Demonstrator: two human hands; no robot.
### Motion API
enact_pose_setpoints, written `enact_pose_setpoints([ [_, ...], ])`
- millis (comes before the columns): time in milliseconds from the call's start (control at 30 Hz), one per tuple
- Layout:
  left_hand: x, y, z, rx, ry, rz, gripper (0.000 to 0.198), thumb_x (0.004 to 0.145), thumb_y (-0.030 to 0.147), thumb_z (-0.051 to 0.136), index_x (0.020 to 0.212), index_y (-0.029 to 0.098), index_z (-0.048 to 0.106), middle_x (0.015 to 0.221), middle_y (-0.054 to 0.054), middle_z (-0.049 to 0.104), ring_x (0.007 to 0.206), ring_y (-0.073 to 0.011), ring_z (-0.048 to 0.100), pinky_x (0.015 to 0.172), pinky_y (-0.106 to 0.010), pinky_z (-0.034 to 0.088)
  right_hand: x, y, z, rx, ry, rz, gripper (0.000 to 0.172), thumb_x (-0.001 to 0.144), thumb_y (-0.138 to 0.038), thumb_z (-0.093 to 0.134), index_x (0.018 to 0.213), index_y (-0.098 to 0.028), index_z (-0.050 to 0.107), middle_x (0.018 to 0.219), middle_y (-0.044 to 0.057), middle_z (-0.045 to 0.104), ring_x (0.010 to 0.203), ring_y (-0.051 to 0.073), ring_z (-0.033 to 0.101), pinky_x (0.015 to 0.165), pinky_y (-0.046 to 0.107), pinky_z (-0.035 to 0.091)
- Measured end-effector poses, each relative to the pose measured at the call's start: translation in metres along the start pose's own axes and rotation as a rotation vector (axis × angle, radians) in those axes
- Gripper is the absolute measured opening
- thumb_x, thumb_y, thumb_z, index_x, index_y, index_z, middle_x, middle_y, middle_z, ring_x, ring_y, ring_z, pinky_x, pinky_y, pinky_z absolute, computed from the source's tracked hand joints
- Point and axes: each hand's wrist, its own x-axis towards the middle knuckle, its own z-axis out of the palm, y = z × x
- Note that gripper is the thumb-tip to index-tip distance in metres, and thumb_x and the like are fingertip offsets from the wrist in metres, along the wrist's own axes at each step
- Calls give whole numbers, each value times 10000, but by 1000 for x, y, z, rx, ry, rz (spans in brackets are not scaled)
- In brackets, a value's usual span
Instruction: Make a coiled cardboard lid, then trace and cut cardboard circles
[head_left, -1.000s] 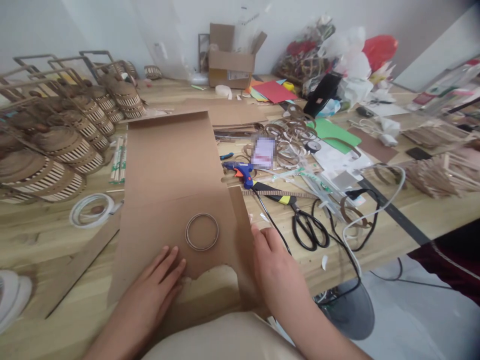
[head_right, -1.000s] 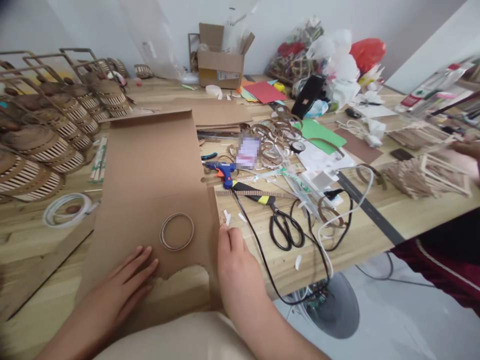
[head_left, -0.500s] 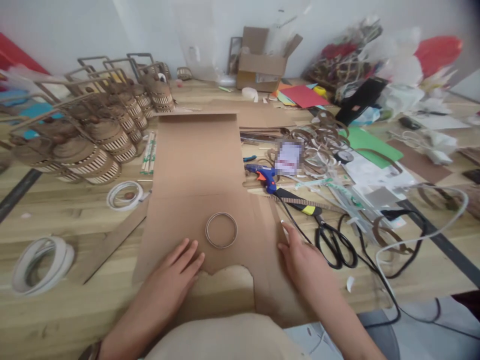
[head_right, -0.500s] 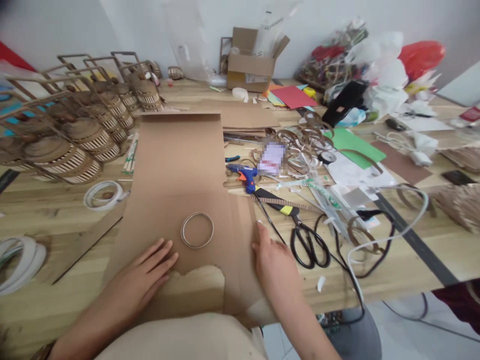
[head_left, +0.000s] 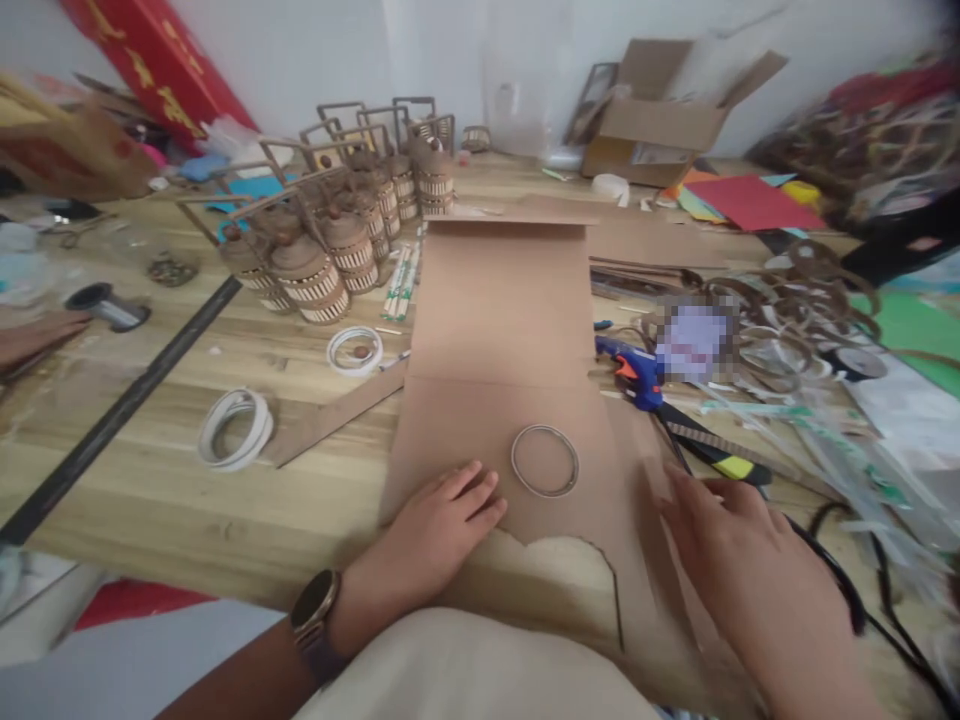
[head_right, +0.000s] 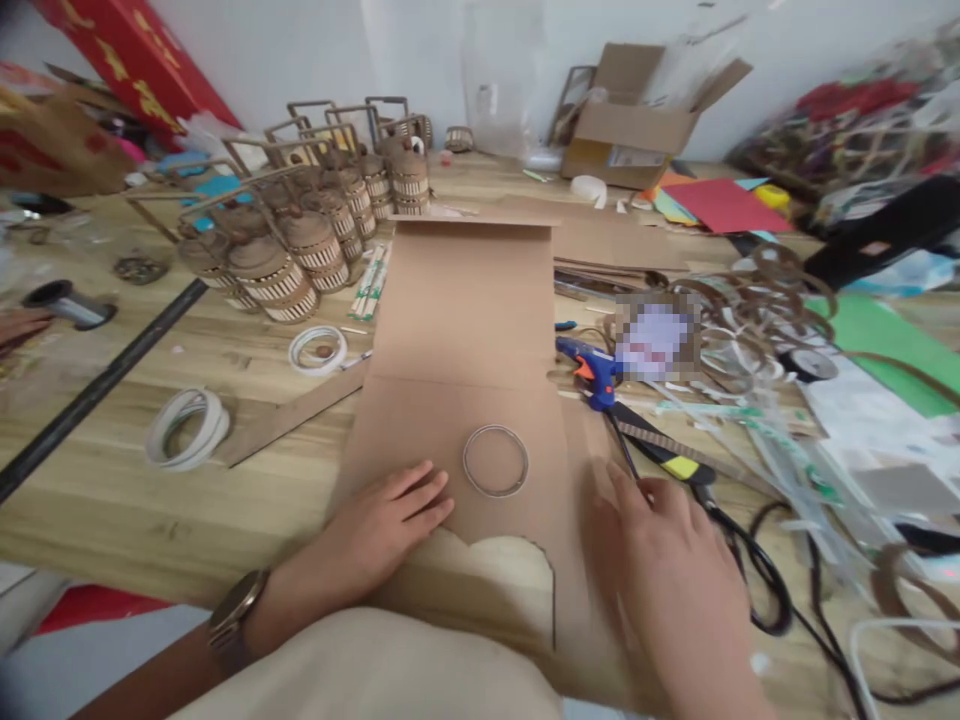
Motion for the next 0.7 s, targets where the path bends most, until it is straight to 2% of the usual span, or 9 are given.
enact_pose_setpoints([
  [67,-1,2,-1,-12,8,-19,425,1001,104,407,1397,181,540,1514,-121,494,1452,-286,380,1121,-462,427,13,-26,-1,189,86,-151,512,962,-446,430,1372,-156,532,1242,229,624,1094,394,637,860,523,538],
  [133,-3,3,-2,-13,9,-26,429,1017,109,373,1411,188,522,1534,-100,472,1465,-270,357,1142,-454,404,26,-51,7,362,44,-278,610,940,-473,500,1466,-177,413,1436,209,507,1265,375,543,966,520,505],
  [233,-16,0,-6,-33,3,-36,404,1025,144,380,1396,191,534,1526,-68,492,1458,-269,367,1161,-450,381,37,-72,28,451,-9,-327,657,923,-443,544,1488,-151,377,1430,215,516,1289,375,517,1009,543,475],
  [333,-42,-9,-5,-29,38,-196,368,1002,243,492,1357,190,572,1505,-94,517,1445,-311,386,1147,-493,393,39,-71,47,508,10,-313,659,925,-442,547,1495,-162,371,1372,207,556,1272,357,527,1035,558,452],
  [400,-60,-16,-2,-3,97,-355,399,979,289,543,1356,162,568,1528,-149,473,1440,-336,390,1130,-509,411,38,-65,51,535,14,-305,676,922,-463,554,1502,-174,362,1376,200,545,1265,347,534,1031,549,459],
  [467,-72,-21,4,-19,154,-455,410,982,291,529,1366,148,551,1525,-180,467,1402,-324,452,1113,-498,438,38,-60,51,547,5,-302,684,915,-474,563,1498,-176,369,1379,197,538,1270,344,531,1037,541,459],
  [567,-76,-23,11,-97,227,-512,410,996,240,474,1400,177,509,1486,-162,522,1344,-279,531,1090,-473,472,40,-57,47,552,-22,-281,672,906,-471,575,1483,-181,391,1375,193,537,1283,345,525,1058,539,442],
  [700,-69,-20,15,-150,279,-512,412,993,222,459,1402,174,486,1411,-150,600,1296,-268,579,1060,-465,502,42,-66,42,563,-16,-228,662,890,-449,601,1470,-192,414,1344,189,557,1254,354,544,1046,546,447],
])
